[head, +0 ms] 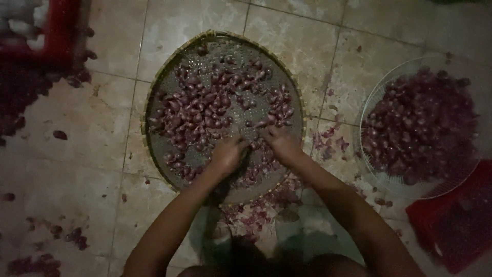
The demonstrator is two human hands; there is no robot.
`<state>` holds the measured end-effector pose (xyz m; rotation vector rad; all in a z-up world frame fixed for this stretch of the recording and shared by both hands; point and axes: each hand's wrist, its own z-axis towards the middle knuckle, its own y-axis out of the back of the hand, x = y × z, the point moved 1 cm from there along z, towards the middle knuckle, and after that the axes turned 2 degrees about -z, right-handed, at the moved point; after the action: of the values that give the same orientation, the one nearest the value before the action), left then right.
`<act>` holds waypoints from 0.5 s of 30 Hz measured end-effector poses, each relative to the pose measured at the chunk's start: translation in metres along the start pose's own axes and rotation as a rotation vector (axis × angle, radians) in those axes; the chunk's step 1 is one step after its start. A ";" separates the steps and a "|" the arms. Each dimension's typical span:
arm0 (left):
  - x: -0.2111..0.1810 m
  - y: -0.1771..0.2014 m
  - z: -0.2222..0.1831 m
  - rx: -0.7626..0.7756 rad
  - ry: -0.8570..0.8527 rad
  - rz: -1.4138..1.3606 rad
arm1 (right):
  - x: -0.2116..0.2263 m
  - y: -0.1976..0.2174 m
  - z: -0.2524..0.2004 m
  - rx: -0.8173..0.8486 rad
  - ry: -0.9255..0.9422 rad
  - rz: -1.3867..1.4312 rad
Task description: Sorting small onions on a mesh tray by hand to remove debris and skins.
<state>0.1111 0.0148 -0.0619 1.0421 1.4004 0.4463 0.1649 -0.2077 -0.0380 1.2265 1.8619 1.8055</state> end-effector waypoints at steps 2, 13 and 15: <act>-0.005 0.006 0.009 0.058 -0.062 0.131 | 0.000 -0.006 0.001 0.103 -0.107 0.042; -0.009 0.002 -0.026 0.079 0.488 -0.679 | 0.020 -0.019 -0.044 -0.173 -0.682 1.046; -0.029 0.000 -0.055 0.042 0.710 -0.942 | 0.035 -0.048 -0.051 0.086 -0.899 1.250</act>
<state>0.0546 0.0095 -0.0371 0.1365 2.3371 0.0643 0.0903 -0.2115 -0.0603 2.9263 0.6037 1.0332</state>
